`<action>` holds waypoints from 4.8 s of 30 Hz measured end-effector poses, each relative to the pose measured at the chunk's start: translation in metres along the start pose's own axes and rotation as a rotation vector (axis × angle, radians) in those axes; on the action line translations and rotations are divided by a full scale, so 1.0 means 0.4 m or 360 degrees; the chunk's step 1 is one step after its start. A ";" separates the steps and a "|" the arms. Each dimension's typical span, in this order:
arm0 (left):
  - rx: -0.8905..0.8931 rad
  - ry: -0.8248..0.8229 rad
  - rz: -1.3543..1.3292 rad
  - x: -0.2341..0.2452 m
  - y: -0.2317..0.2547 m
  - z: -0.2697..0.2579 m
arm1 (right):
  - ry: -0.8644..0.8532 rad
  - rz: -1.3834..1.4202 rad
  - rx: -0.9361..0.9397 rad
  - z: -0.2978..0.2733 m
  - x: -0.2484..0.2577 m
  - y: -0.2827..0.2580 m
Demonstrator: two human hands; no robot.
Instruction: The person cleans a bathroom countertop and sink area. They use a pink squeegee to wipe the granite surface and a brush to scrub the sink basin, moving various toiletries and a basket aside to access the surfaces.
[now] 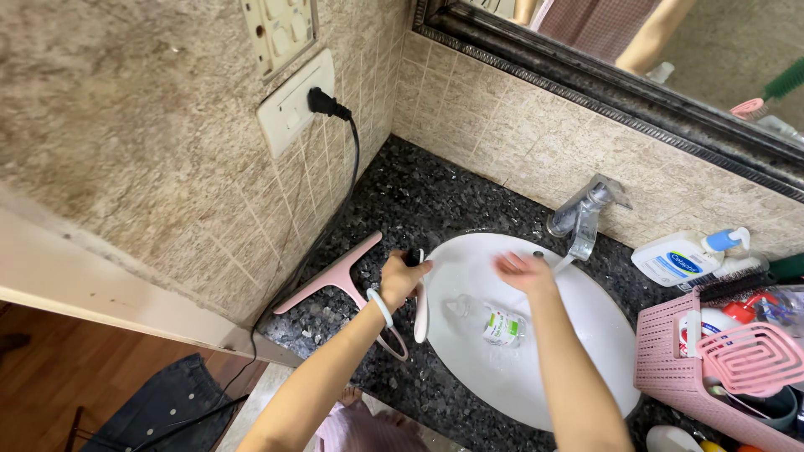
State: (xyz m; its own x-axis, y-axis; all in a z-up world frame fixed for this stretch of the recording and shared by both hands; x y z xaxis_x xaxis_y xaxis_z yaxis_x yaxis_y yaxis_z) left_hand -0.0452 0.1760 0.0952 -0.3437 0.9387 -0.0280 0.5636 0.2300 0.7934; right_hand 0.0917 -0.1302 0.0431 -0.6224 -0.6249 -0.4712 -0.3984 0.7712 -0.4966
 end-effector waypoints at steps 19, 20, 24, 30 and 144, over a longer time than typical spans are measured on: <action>0.0137 -0.0339 0.0027 -0.122 -0.029 0.019 | -0.0181 0.0252 0.0378 -0.012 0.060 -0.124; 0.0147 -0.0342 0.0027 -0.137 -0.028 0.024 | -0.0447 0.0116 0.0295 -0.033 0.028 -0.111; 0.0175 -0.0407 0.0127 -0.211 -0.026 0.037 | -0.0821 -0.0922 0.0601 -0.137 -0.105 -0.134; 0.0196 -0.0469 0.0244 -0.277 -0.040 0.025 | -0.0314 -0.1733 0.2611 -0.330 -0.204 -0.380; -0.1691 0.0161 0.1392 0.166 0.091 -0.279 | -0.1026 -0.3712 0.1784 -0.210 -0.469 0.157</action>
State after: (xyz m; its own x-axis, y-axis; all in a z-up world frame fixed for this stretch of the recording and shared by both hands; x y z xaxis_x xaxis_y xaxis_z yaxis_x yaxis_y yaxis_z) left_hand -0.1316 0.2180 0.1900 -0.2563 0.6415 0.7230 -0.2009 -0.7670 0.6093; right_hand 0.1269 0.0457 0.1613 0.1881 -0.0385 0.9814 0.5793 -0.8025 -0.1425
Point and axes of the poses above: each hand's wrist, its own z-axis towards the middle knuckle, its own x-axis out of the back of the hand, y = z × x, the point moved 4 cm from there along z, towards the middle knuckle, and after that the axes turned 12 degrees about x, right-handed, at the moved point
